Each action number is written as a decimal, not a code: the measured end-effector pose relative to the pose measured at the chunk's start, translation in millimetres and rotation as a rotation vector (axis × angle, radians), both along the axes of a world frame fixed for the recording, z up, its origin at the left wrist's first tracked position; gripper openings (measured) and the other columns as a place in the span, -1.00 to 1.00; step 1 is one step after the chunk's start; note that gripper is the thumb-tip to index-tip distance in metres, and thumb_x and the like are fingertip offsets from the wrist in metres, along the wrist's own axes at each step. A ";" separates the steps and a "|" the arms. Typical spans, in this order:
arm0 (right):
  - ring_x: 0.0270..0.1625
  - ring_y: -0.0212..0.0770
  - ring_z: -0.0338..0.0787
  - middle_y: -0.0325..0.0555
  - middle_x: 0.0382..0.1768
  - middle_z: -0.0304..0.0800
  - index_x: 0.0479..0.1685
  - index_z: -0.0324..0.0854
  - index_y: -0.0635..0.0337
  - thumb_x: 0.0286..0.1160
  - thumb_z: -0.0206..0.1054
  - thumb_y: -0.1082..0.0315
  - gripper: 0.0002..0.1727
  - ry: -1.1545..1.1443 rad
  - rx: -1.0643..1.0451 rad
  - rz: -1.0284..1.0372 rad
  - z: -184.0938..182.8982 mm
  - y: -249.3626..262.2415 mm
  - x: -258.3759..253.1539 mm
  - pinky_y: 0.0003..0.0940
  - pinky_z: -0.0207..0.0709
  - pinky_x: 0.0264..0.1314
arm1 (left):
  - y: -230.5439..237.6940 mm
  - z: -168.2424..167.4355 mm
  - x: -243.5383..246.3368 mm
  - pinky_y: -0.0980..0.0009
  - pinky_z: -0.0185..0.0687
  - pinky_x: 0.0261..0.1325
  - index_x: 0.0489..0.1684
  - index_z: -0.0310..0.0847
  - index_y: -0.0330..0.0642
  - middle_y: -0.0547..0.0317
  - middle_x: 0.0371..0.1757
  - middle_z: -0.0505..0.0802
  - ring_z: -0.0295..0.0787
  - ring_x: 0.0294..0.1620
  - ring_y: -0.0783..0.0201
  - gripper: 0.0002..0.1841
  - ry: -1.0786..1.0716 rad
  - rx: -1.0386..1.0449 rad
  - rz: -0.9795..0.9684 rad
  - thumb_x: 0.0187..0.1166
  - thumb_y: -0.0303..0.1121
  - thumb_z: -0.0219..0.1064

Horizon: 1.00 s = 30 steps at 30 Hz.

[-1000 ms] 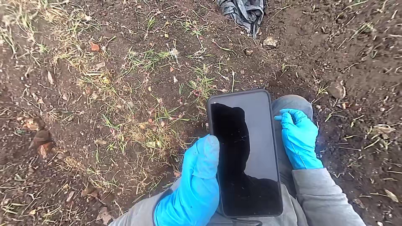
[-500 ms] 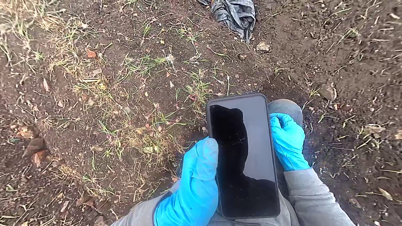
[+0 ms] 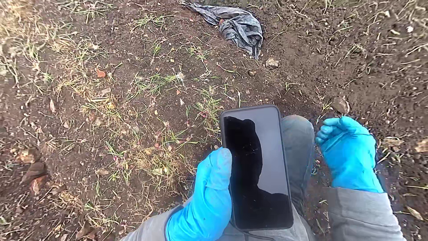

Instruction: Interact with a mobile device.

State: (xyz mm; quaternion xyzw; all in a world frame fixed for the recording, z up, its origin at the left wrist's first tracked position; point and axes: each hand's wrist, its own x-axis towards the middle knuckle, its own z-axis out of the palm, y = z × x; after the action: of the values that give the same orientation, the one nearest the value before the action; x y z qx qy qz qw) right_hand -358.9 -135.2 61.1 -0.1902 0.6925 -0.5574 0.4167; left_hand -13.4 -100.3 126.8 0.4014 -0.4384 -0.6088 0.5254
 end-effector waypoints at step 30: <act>-0.85 -0.55 0.17 -0.51 -0.83 0.23 -0.42 0.54 -0.12 0.84 -0.17 -0.05 -0.50 -0.197 0.304 -0.007 -46.7 10.8 17.1 -0.65 0.05 -0.81 | 11.0 -5.2 -2.5 0.55 0.72 0.07 -0.18 0.76 0.17 0.53 -0.23 0.84 0.77 -0.09 0.62 -0.56 -0.084 0.038 0.054 0.84 0.13 -0.01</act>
State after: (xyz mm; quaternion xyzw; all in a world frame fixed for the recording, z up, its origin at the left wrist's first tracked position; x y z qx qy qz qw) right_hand -341.8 -124.4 14.3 -0.0672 0.7253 -0.4637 0.5044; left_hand -15.9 -89.3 121.6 0.4483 -0.4374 -0.5852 0.5151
